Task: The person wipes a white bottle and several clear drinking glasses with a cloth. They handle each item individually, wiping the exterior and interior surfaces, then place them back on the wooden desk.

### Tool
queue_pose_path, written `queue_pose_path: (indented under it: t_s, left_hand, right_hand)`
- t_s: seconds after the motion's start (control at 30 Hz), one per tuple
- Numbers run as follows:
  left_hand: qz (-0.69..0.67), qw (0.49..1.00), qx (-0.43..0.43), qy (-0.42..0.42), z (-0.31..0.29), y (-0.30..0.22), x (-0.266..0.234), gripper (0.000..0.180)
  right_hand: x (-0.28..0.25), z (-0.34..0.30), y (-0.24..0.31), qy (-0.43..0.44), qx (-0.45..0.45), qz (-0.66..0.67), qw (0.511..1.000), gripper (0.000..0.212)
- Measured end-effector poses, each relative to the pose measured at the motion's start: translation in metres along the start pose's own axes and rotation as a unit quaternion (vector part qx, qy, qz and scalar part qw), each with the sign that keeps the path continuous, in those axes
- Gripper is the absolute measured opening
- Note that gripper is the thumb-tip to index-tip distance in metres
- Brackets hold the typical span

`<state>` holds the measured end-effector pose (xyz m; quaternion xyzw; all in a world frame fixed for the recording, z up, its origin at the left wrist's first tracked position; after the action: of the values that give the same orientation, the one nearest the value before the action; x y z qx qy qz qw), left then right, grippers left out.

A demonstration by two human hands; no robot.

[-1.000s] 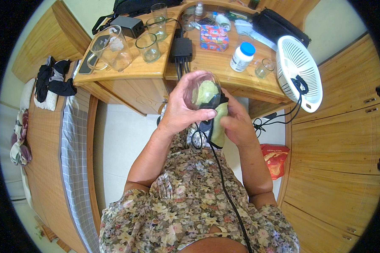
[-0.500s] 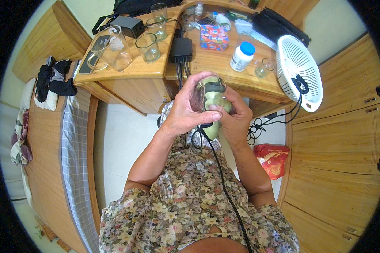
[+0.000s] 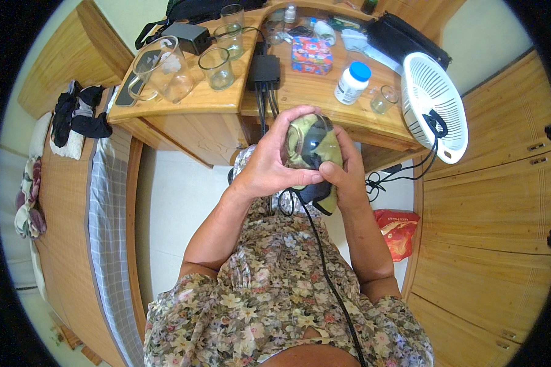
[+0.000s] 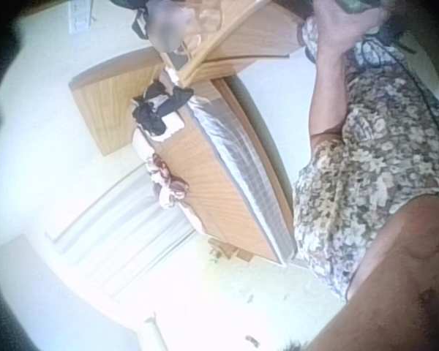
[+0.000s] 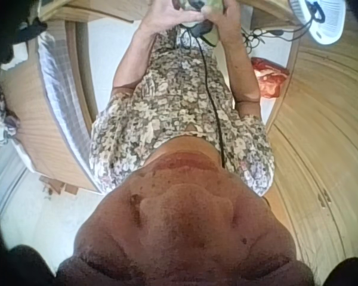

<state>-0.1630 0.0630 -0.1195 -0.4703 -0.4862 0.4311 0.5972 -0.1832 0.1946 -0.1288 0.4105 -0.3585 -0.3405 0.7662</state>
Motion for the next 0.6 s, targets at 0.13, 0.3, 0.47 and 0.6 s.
queue_pose_path:
  t_s: [0.13, 0.3, 0.47, 0.6]
  left_hand:
    - [0.029, 0.999, 0.017, 0.014, 0.002, -0.001, 0.000, 0.105]
    - [0.101, 0.994, 0.032, -0.013, 0.004, 0.004, -0.004, 0.112]
    - [-0.061, 0.997, -0.055, 0.003, -0.001, 0.018, -0.008, 0.109]
    - [-0.034, 0.999, -0.030, 0.017, -0.003, 0.011, 0.002, 0.069]
  right_hand:
    - [0.000, -0.001, 0.000, -0.046, 0.039, 0.030, 0.998, 0.060]
    - [-0.004, 0.000, 0.004, -0.070, 0.024, 0.031, 0.997, 0.050]
    - [-0.012, 0.002, 0.018, -0.021, -0.087, -0.194, 0.977, 0.045]
    - [-0.002, 0.004, 0.025, 0.042, -0.181, -0.305, 0.934, 0.040]
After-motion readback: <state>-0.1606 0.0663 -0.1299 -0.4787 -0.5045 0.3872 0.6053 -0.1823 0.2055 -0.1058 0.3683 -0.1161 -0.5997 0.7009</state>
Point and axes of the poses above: each hand's wrist, its own z-axis towards the middle knuckle, its own x-axis out of the palm, y = z × x, the point moved 7 cm from there along z, towards the middle knuckle, and after that the axes turned 14 degrees about -x, right-handed, at the moved point
